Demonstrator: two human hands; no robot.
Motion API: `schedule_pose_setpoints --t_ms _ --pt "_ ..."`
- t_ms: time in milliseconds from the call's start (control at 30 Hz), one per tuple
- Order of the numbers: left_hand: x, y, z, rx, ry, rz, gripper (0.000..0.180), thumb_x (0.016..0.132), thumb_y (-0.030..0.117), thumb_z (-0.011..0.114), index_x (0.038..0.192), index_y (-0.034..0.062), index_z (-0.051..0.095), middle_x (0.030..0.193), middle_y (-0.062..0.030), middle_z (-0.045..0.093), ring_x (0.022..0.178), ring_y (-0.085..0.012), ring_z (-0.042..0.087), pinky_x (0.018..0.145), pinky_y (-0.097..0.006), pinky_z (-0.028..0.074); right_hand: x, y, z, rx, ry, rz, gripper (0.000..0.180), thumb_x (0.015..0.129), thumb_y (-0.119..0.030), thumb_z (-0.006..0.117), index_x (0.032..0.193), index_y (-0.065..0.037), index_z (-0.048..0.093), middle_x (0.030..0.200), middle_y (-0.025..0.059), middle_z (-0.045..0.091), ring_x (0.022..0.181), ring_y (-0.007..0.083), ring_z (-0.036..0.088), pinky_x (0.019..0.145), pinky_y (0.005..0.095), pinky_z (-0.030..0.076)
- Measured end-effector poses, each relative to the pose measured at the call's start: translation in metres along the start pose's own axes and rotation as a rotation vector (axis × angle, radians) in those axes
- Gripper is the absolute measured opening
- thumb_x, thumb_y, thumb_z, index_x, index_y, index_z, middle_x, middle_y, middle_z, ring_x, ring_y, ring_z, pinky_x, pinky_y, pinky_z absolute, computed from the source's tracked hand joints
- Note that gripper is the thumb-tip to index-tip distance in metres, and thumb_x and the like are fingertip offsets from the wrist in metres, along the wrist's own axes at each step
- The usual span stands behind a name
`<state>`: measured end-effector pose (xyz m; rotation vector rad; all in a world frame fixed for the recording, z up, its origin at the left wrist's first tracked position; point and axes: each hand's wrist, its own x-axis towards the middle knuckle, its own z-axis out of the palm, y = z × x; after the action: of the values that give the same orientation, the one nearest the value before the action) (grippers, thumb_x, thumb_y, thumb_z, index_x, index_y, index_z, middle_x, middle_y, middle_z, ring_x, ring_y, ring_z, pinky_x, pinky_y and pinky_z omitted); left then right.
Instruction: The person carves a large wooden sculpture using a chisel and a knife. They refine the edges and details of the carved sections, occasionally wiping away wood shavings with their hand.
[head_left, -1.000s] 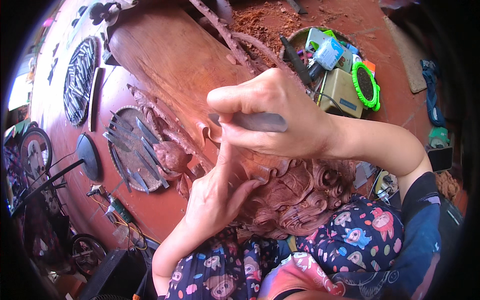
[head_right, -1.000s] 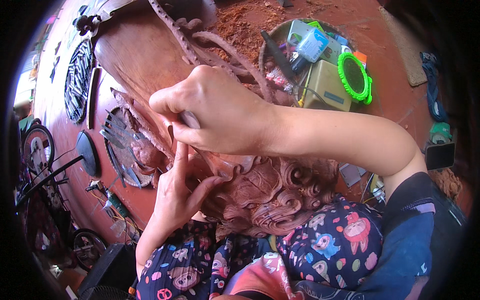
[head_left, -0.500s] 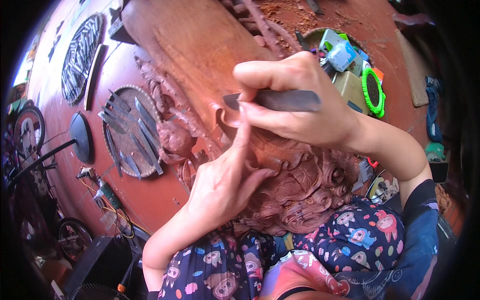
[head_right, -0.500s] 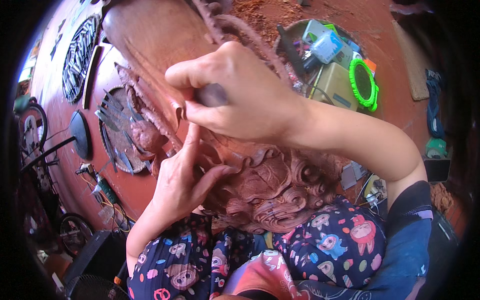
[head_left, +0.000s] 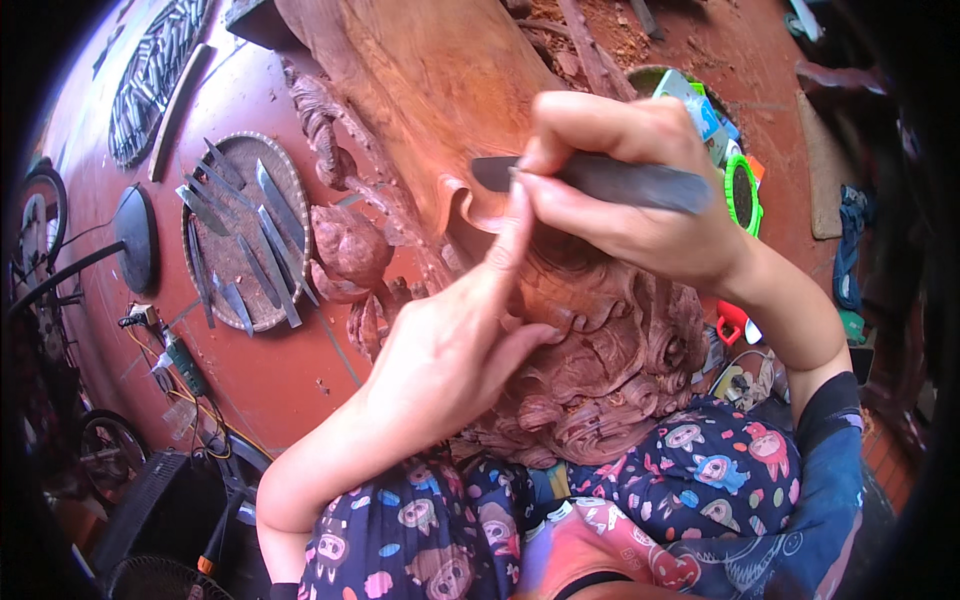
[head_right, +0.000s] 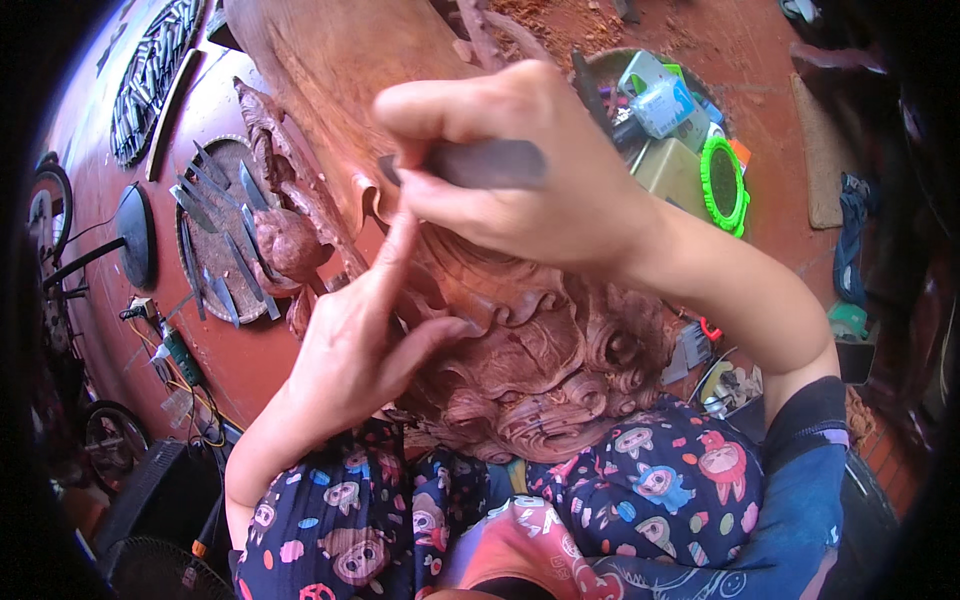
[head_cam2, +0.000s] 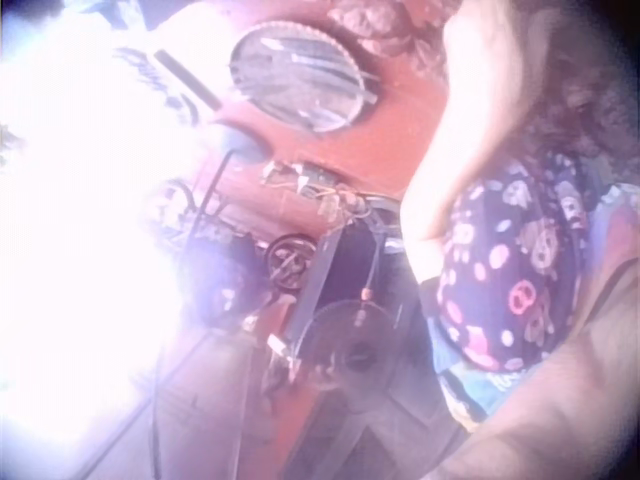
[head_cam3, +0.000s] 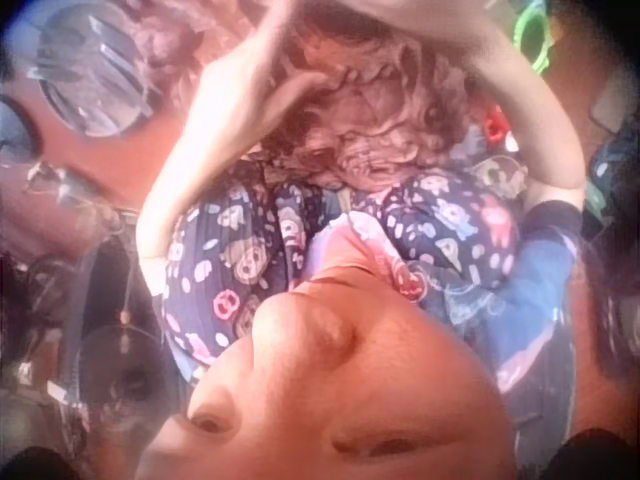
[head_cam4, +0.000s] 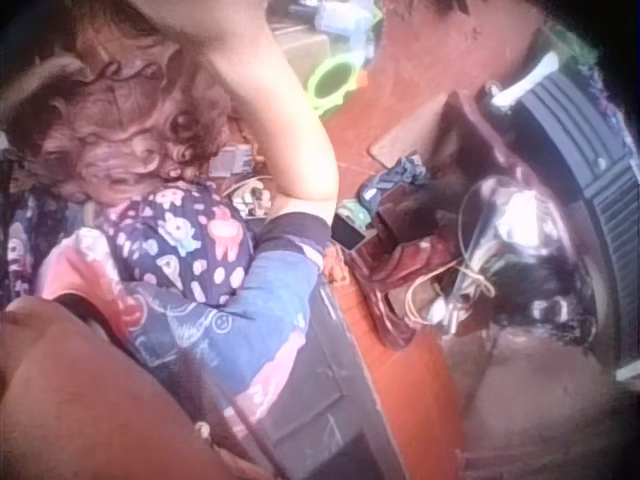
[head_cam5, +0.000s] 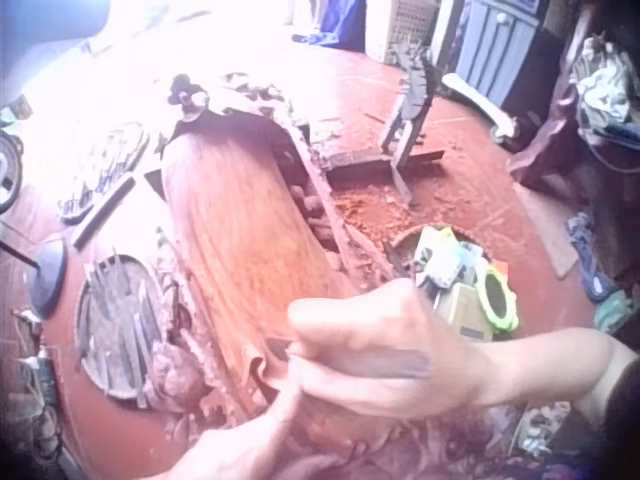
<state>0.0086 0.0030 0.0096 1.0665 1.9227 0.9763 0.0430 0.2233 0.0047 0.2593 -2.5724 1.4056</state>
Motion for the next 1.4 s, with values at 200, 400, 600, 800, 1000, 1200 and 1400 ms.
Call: schedule_pose_setpoints --t_ms 200,400,600,800,1000,1200,1400 --pt "0.0 -0.004 -0.001 -0.046 0.039 -0.046 0.094 0.084 0.01 0.077 0.157 0.0001 0.019 0.088 -0.0111 0.068 0.072 -0.0219 0.07 0.068 -0.033 0.055 0.004 -0.001 0.002 -0.014 -0.002 0.02 0.014 0.083 -0.007 0.072 0.085 0.001 0.06 0.076 0.0064 0.068 0.069 0.0114 0.066 0.063 0.0269 0.051" --pt "0.001 -0.002 0.002 -0.015 0.055 -0.033 0.095 0.083 0.007 0.076 0.158 0.0018 0.017 0.087 -0.0101 0.069 0.07 -0.0206 0.07 0.067 -0.033 0.056 0.003 -0.001 0.004 0.02 0.021 0.046 0.011 0.084 -0.004 0.069 0.087 0.002 0.06 0.079 0.0048 0.069 0.074 0.0069 0.063 0.067 0.0249 0.051" --pt "0.003 -0.001 0.002 -0.023 0.045 -0.03 0.095 0.084 0.005 0.075 0.159 0.0032 0.016 0.087 -0.0098 0.07 0.07 -0.0199 0.07 0.066 -0.032 0.055 -0.001 -0.003 -0.003 0.028 -0.024 0.141 0.008 0.086 -0.002 0.068 0.087 0.002 0.06 0.082 0.0028 0.067 0.078 0.0063 0.062 0.069 0.0241 0.051" --pt "0.005 -0.007 0.004 0.015 0.096 0.049 0.094 0.083 0.004 0.074 0.159 0.0031 0.018 0.088 -0.0106 0.07 0.07 -0.0211 0.071 0.066 -0.032 0.055 0.0 -0.001 0.002 0.103 0.022 0.176 0.008 0.086 -0.001 0.069 0.088 0.002 0.061 0.082 0.0025 0.067 0.08 0.0056 0.063 0.069 0.0228 0.051" --pt "0.001 -0.004 0.001 0.01 0.091 -0.048 0.093 0.082 0.004 0.075 0.158 0.0009 0.02 0.086 -0.0115 0.07 0.072 -0.0221 0.071 0.068 -0.032 0.055 0.004 -0.003 0.008 0.128 -0.024 0.213 0.009 0.086 0.0 0.069 0.091 0.002 0.062 0.085 0.0021 0.068 0.082 0.0045 0.062 0.073 0.0227 0.052" --pt "-0.001 -0.005 0.002 -0.07 0.086 -0.031 0.091 0.083 0.005 0.075 0.157 0.0009 0.022 0.087 -0.0113 0.07 0.07 -0.0217 0.07 0.067 -0.033 0.055 0.005 -0.008 0.004 -0.032 -0.032 0.141 0.01 0.086 -0.001 0.071 0.09 0.002 0.062 0.085 0.0028 0.069 0.08 0.0049 0.062 0.072 0.0226 0.051" --pt "0.001 -0.002 -0.001 -0.058 0.06 -0.013 0.092 0.083 0.004 0.075 0.157 0.0001 0.021 0.088 -0.0114 0.07 0.071 -0.0215 0.071 0.068 -0.032 0.056 -0.002 -0.004 0.008 0.039 0.108 0.064 0.012 0.085 -0.002 0.071 0.089 0.003 0.062 0.083 0.0055 0.069 0.078 0.0059 0.064 0.07 0.0242 0.052"
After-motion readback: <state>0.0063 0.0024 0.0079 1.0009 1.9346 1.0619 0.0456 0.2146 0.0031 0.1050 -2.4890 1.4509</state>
